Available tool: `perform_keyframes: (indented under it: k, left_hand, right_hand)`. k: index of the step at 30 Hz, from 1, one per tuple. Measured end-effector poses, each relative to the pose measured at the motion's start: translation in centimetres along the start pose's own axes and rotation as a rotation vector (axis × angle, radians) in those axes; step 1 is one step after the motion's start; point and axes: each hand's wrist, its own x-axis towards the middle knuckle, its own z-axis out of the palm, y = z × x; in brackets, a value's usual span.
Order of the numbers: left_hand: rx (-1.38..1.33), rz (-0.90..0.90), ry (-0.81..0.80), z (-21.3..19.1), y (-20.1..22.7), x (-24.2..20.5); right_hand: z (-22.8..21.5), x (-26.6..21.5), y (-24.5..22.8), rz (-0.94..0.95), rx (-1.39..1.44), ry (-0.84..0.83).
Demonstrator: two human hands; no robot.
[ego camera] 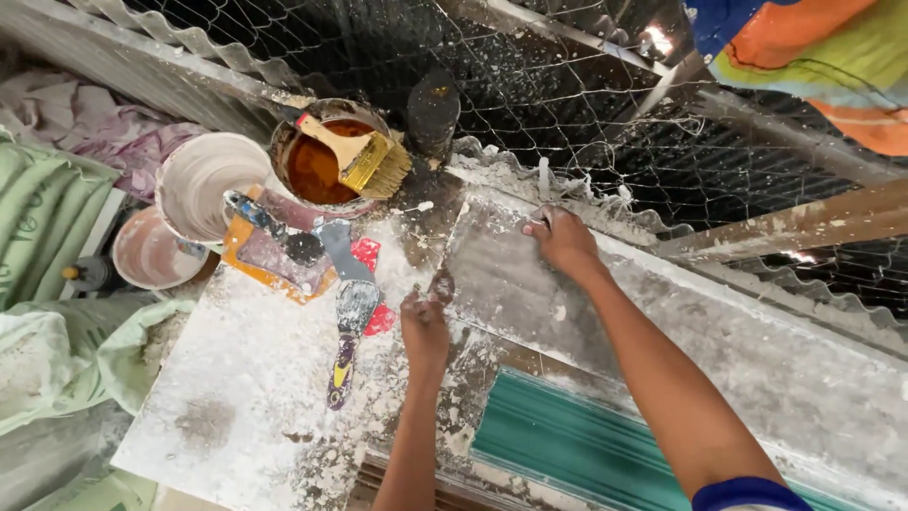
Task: Inspecting and organizing decorative gypsum moldings in a workshop environment.
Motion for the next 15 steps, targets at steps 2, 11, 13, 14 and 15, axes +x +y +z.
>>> perform_keyframes:
  k: [2,11,13,14,15]
  left_hand:
    - [-0.206,-0.170,-0.067,0.0,3.8,-1.0]
    - [-0.506,-0.437,-0.052,1.2,7.9,-2.3]
    - [-0.527,-0.428,-0.069,1.3,8.2,-2.1]
    - [-0.539,-0.471,-0.040,1.3,8.9,-2.1]
    - [-0.550,-0.518,-0.015,1.4,9.6,-2.3]
  right_hand:
    - [-0.3,0.3,0.0,0.030,-0.008,-0.050]
    - [0.7,2.6,0.8,0.116,0.061,-0.176]
    - [0.9,2.7,0.9,0.081,0.080,-0.145]
    - [0.8,2.8,0.8,0.097,0.074,-0.163]
    - [0.6,2.7,0.9,0.119,0.067,-0.180]
